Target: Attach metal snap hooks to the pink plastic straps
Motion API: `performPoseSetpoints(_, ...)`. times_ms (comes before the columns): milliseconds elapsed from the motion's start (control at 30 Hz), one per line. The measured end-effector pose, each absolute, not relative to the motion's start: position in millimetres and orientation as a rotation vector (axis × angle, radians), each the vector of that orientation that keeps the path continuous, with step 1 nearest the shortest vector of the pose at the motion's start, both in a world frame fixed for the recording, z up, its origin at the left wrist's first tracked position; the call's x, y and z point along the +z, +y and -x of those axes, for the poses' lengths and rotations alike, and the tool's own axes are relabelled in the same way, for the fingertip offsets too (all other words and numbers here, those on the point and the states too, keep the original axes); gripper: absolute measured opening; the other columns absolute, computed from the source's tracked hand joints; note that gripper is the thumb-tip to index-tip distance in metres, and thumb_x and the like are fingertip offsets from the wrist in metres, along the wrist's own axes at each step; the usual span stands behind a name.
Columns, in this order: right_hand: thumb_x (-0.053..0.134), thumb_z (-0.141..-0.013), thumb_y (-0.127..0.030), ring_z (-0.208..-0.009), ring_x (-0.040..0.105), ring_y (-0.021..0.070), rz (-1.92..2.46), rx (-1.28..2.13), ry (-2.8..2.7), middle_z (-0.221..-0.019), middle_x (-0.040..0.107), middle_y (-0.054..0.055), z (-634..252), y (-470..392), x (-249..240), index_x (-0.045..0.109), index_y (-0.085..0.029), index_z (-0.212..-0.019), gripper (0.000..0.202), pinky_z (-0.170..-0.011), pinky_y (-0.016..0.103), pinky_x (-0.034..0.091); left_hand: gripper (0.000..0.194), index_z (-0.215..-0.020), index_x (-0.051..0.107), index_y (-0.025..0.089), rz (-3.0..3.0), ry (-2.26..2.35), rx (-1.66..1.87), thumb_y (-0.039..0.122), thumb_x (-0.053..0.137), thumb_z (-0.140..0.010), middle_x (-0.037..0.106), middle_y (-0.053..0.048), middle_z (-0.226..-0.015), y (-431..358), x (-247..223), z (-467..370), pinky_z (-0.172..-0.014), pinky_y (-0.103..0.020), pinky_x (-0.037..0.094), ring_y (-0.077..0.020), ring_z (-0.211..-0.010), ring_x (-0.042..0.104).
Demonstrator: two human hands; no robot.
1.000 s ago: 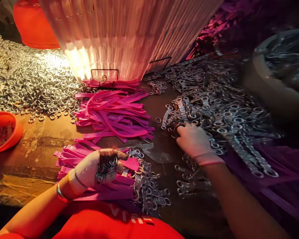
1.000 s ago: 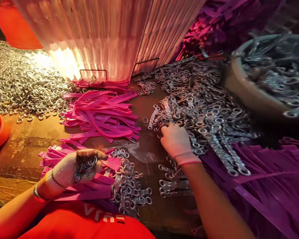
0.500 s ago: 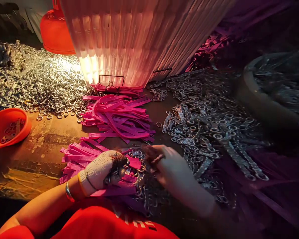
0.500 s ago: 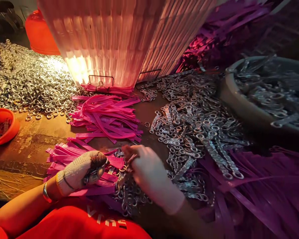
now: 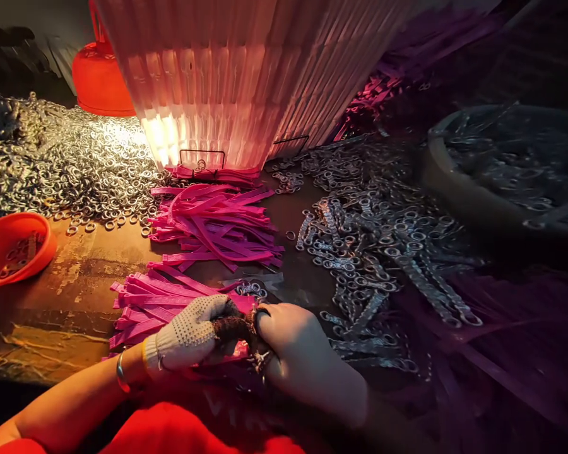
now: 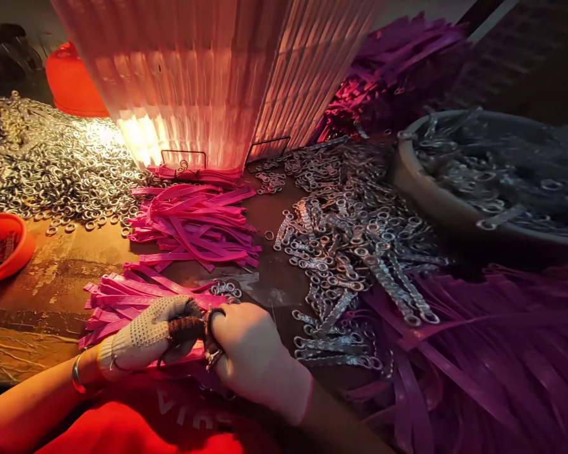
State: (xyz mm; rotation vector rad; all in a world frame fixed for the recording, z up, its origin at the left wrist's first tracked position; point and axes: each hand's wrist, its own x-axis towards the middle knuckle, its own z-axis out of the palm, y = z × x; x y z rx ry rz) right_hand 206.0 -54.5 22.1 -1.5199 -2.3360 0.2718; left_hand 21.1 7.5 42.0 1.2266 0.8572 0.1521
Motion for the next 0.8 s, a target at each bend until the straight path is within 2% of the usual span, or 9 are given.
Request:
performPoseSetpoints(100,0.051,-0.082,-0.022,-0.061,0.055,0.0184,1.534,0.297,-2.096,-0.069,0.064,0.007,-198,-58,15,0.061,-0.018,-0.073,0.014,-0.057,0.031,0.033,0.049,-0.06,0.048,0.017,-1.135,0.87,0.178,0.053,0.05,-0.092,0.043,0.004,-0.045,15,41,-28,-0.037,-0.02,0.023,-0.0063,-0.037,0.035)
performPoseSetpoints(200,0.045,-0.091,-0.021,-0.064,0.063,0.017,1.55,0.561,-1.82,-0.073,0.069,0.004,-202,-58,5,0.063,-0.02,-0.083,0.02,-0.06,0.027,0.043,0.044,-0.066,0.05,0.018,-1.221,0.909,0.198,0.054,0.051,-0.091,0.045,0.005,-0.049,32,36,-41,-0.039,-0.02,0.026,-0.007,-0.039,0.035)
performPoseSetpoints(267,0.045,-0.089,-0.021,-0.07,0.067,0.0186,1.638,0.596,-1.688,-0.076,0.071,0.003,-213,-56,-2,0.064,-0.021,-0.086,0.019,-0.063,0.027,0.048,0.035,-0.07,0.057,0.017,-1.577,0.956,0.141,0.044,0.052,-0.092,0.054,0.001,-0.058,48,30,-54,-0.047,-0.021,0.037,-0.0101,-0.048,0.047)
performPoseSetpoints(367,0.045,-0.085,-0.021,-0.081,0.07,0.0229,1.737,0.495,-1.552,-0.083,0.073,0.005,-231,-54,-9,0.066,-0.023,-0.098,0.025,-0.069,0.031,0.053,0.016,-0.087,0.069,0.015,-2.227,1.032,-0.009,0.024,0.055,-0.089,0.067,-0.011,-0.088,72,17,-84,-0.068,-0.031,0.05,-0.0218,-0.077,0.065)
performPoseSetpoints(467,0.045,-0.082,-0.017,-0.085,0.071,0.0243,1.766,0.484,-1.524,-0.087,0.075,0.006,-240,-53,-14,0.067,-0.023,-0.104,0.032,-0.07,0.032,0.055,0.026,-0.104,0.07,0.012,-2.411,1.081,-0.137,0.014,0.048,-0.091,0.064,-0.02,-0.107,89,0,-119,-0.076,-0.043,0.053,-0.0319,-0.091,0.069)
performPoseSetpoints(567,0.046,-0.082,-0.017,-0.075,0.071,0.0241,1.775,0.483,-1.558,-0.082,0.075,0.007,-242,-54,-20,0.068,-0.022,-0.101,0.03,-0.064,0.032,0.054,0.03,-0.103,0.07,0.008,-2.39,1.096,-0.146,0.008,0.043,-0.091,0.064,-0.022,-0.106,98,-11,-143,-0.077,-0.048,0.053,-0.0355,-0.092,0.069)
performPoseSetpoints(700,0.044,-0.08,-0.012,-0.069,0.069,0.0232,1.81,0.495,-1.572,-0.081,0.074,0.006,-243,-56,-20,0.068,-0.022,-0.104,0.035,-0.058,0.03,0.052,0.022,-0.097,0.071,0.01,-2.393,1.054,-0.083,0.012,0.051,-0.089,0.066,-0.019,-0.1,98,0,-130,-0.075,-0.044,0.051,-0.0323,-0.086,0.069)
performPoseSetpoints(800,0.043,-0.079,-0.009,-0.08,0.068,0.0228,1.755,0.578,-1.557,-0.091,0.073,0.006,-238,-54,-9,0.065,-0.023,-0.114,0.044,-0.067,0.031,0.053,0.017,-0.092,0.072,0.016,-2.193,0.97,0.138,0.023,0.056,-0.09,0.066,-0.008,-0.08,87,22,-90,-0.067,-0.03,0.048,-0.0208,-0.073,0.064)
